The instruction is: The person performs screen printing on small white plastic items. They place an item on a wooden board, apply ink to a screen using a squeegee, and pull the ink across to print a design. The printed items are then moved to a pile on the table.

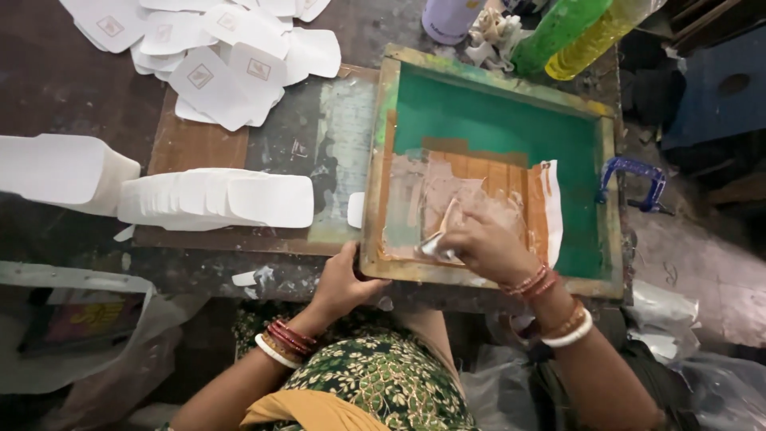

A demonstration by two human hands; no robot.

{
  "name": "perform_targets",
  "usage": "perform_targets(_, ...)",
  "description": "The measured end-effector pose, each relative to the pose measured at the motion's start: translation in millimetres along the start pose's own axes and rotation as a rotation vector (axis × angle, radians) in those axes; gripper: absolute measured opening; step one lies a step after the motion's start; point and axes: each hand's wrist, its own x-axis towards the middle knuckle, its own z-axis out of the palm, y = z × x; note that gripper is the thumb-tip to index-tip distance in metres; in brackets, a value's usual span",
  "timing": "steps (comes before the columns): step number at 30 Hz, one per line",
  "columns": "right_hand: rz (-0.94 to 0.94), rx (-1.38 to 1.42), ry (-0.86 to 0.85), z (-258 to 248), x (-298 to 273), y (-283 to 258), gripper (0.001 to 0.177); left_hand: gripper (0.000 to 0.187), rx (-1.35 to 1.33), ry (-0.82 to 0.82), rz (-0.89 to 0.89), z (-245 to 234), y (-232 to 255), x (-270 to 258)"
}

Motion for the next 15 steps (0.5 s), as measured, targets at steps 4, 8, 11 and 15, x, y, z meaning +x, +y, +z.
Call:
perform_targets(4,-0.063,0.024,-0.101,5.3,-33.8,47.7,0.028,0.064,0.011,0.014,-0.006,0.8,-0.8,0.1)
perform_targets(8,0.023,-0.003,-0.187,-10.5,-56.9,85.7,0.034,0.062,0.061,0.011,-0.039,2.6,-7.5,-1.7)
perform_targets(11,0.085,-0.100,-0.232,-22.0,-41.3,80.7,0.041,0.066,0.043,0.027,0.058,0.1,-1.4,-1.7)
perform_targets(15,-0.011,-0.080,0.157,-9.7,-8.2,51.0,0.025,0.065,0.032,0.013,0.018,2.0,-1.8,-2.7)
